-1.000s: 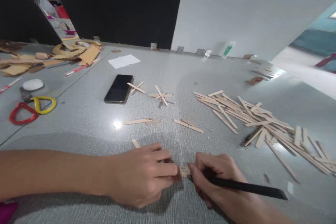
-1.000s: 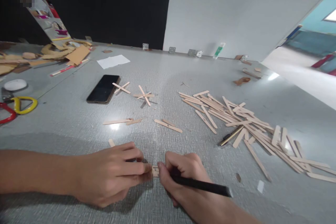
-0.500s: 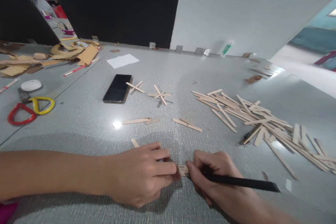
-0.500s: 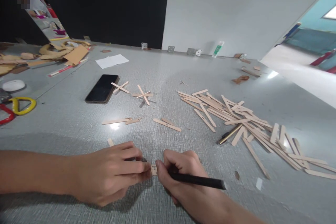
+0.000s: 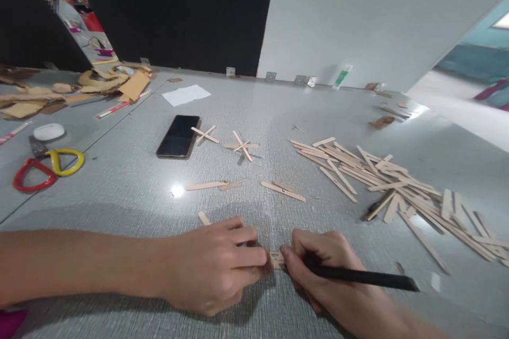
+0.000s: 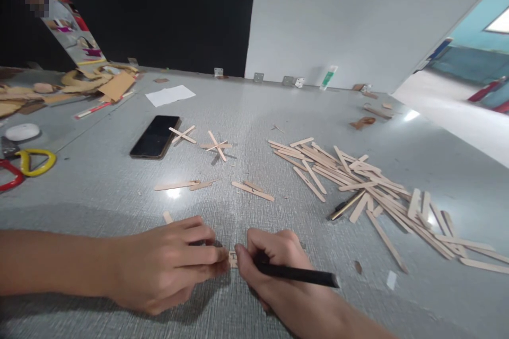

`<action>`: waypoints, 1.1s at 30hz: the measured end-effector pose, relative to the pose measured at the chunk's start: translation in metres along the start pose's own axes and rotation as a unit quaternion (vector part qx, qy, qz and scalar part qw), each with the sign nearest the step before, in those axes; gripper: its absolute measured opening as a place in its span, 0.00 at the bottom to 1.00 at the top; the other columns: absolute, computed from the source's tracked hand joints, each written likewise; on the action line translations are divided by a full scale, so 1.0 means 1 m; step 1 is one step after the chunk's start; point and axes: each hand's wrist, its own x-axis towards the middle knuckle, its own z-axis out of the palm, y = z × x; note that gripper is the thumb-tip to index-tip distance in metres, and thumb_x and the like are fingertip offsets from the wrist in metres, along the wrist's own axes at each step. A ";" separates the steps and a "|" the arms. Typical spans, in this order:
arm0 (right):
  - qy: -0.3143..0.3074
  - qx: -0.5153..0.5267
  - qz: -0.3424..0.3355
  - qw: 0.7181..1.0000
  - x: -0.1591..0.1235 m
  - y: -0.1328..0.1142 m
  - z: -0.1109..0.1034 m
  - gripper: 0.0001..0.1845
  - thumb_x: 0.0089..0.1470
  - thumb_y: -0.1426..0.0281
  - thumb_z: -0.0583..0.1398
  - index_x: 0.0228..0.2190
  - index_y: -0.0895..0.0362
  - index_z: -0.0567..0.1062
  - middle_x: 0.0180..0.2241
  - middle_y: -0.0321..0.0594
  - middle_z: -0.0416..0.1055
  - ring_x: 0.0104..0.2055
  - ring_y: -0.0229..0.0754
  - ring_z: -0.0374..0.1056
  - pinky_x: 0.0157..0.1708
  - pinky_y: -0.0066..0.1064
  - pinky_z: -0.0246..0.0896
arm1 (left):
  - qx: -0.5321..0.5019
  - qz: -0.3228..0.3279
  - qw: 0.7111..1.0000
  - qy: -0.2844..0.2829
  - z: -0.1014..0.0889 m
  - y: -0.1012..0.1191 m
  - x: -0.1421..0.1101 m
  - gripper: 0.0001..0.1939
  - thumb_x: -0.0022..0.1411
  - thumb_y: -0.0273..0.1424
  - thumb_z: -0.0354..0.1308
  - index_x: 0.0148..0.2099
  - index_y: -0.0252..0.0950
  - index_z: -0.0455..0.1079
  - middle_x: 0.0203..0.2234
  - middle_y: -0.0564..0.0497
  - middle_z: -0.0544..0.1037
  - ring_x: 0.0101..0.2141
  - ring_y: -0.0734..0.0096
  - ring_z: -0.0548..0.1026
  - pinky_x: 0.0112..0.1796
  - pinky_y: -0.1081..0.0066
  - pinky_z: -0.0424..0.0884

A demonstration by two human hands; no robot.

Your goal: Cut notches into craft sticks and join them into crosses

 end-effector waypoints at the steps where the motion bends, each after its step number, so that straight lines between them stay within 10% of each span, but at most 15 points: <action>1: -0.002 0.001 0.002 1.000 0.000 0.000 0.000 0.26 0.70 0.61 0.58 0.21 0.51 0.57 0.14 0.24 0.54 0.15 0.31 0.52 0.16 0.25 0.45 | 0.002 0.000 1.000 -0.001 0.000 0.000 0.000 0.16 0.67 0.24 0.57 0.55 0.25 0.74 0.46 0.44 0.81 0.40 0.59 0.72 0.39 0.58 0.69; 33: 0.016 -0.063 -0.057 0.996 0.004 -0.003 0.000 0.26 0.69 0.64 0.55 0.22 0.52 0.49 0.21 0.26 0.43 0.22 0.34 0.41 0.20 0.31 0.37 | -0.004 -0.003 1.000 -0.005 -0.002 0.001 0.001 0.15 0.67 0.24 0.59 0.54 0.24 0.75 0.44 0.44 0.80 0.40 0.59 0.72 0.39 0.58 0.68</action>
